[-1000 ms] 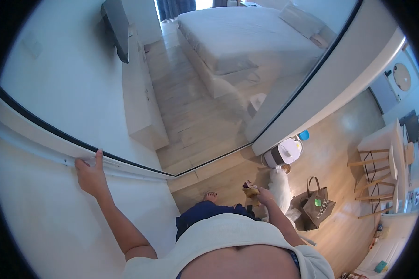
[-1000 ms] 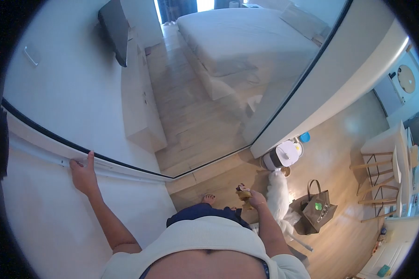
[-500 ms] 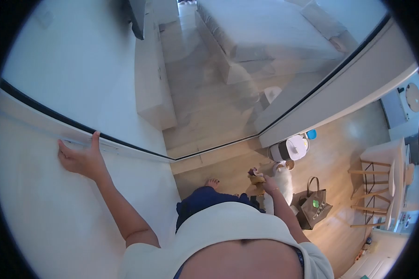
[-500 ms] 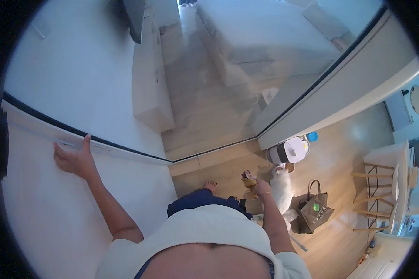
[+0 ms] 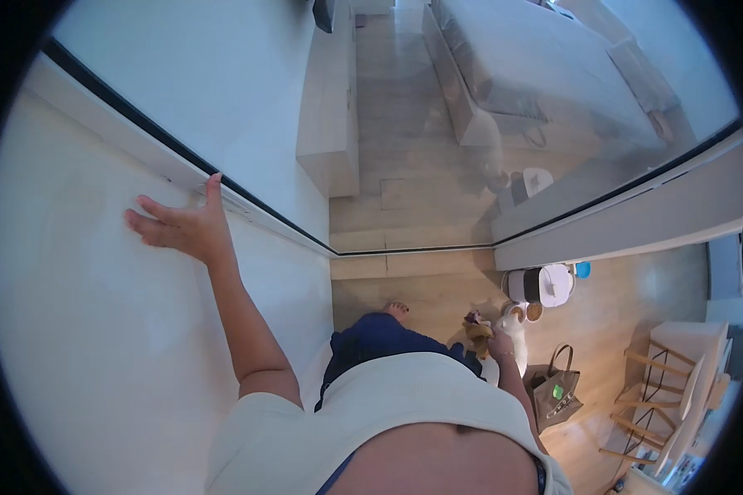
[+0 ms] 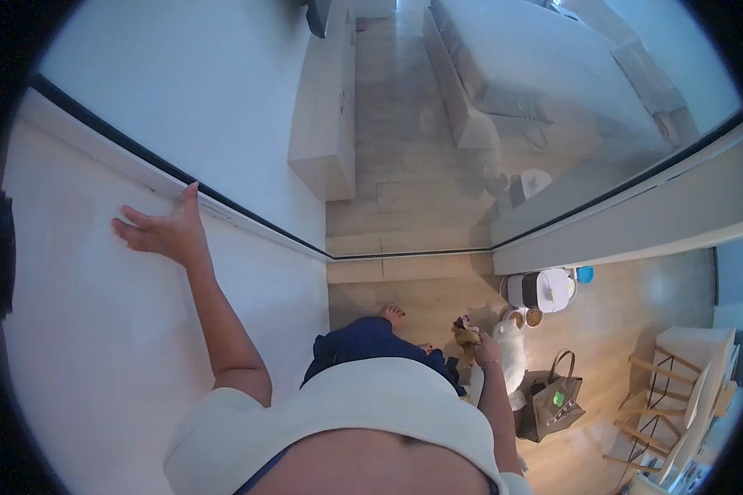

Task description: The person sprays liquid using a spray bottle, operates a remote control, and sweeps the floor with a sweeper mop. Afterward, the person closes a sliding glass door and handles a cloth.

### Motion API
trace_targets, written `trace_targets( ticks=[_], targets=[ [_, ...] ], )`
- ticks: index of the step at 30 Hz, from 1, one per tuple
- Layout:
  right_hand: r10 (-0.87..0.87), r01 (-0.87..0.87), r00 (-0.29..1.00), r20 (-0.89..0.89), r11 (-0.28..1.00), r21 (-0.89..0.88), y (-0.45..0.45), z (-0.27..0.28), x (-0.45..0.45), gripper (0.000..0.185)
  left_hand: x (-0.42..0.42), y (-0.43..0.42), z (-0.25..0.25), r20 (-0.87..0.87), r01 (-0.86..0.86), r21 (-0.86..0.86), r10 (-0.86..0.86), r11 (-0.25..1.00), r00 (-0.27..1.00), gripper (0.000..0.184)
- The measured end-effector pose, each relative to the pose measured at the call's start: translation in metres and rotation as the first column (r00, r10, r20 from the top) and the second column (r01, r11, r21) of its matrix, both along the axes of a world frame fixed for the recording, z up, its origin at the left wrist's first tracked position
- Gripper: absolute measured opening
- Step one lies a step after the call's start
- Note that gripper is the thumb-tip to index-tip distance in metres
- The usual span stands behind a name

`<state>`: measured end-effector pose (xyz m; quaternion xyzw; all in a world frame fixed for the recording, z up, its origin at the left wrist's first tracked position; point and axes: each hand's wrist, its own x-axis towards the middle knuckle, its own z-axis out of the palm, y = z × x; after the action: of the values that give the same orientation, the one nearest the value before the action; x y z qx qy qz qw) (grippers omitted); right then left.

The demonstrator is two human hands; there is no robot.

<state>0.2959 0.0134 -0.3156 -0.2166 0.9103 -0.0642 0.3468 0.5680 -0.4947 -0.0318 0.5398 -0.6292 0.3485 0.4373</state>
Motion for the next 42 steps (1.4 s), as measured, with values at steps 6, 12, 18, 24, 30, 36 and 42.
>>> trace_targets(
  ticks=[6, 12, 18, 24, 30, 36, 42],
  targets=[
    [0.003, -0.008, 0.999, -0.053, 0.995, -0.095, -0.006, 0.011, -0.003, 0.025, 0.0, -0.004, -0.005, -0.125, 0.083, 0.116, -0.068, 0.99, 0.99, 0.119],
    [-0.019, 0.019, 1.0, -0.02, 1.0, -0.01, 0.001, 0.026, -0.005, 0.031, -0.004, -0.01, -0.007, -0.163, 0.105, 0.165, -0.078, 0.981, 0.984, 0.116],
    [-0.076, 0.076, 0.997, -0.001, 0.997, -0.005, 0.025, 0.004, 0.003, 0.03, 0.009, -0.007, -0.012, -0.136, 0.144, 0.057, -0.135, 0.988, 0.982, 0.115],
    [0.075, -0.071, 0.996, 0.044, 0.994, -0.079, 0.025, -0.018, 0.008, 0.032, 0.007, 0.015, -0.021, -0.19, 0.103, 0.048, -0.092, 0.994, 0.977, 0.108],
    [0.121, -0.121, 0.993, -0.001, 0.989, -0.089, -0.01, -0.006, -0.008, 0.043, 0.012, 0.013, -0.031, -0.163, 0.058, 0.12, -0.038, 0.991, 0.986, 0.096],
    [0.173, -0.176, 0.984, -0.043, 0.982, -0.07, -0.014, -0.013, -0.014, 0.047, 0.011, 0.004, -0.035, -0.075, -0.04, 0.172, 0.053, 0.984, 0.996, 0.096],
    [0.063, -0.067, 0.997, -0.04, 0.992, -0.107, -0.002, -0.004, 0.004, 0.036, 0.014, -0.005, -0.037, -0.124, 0.046, 0.191, -0.022, 0.98, 0.992, 0.108]
  ],
)
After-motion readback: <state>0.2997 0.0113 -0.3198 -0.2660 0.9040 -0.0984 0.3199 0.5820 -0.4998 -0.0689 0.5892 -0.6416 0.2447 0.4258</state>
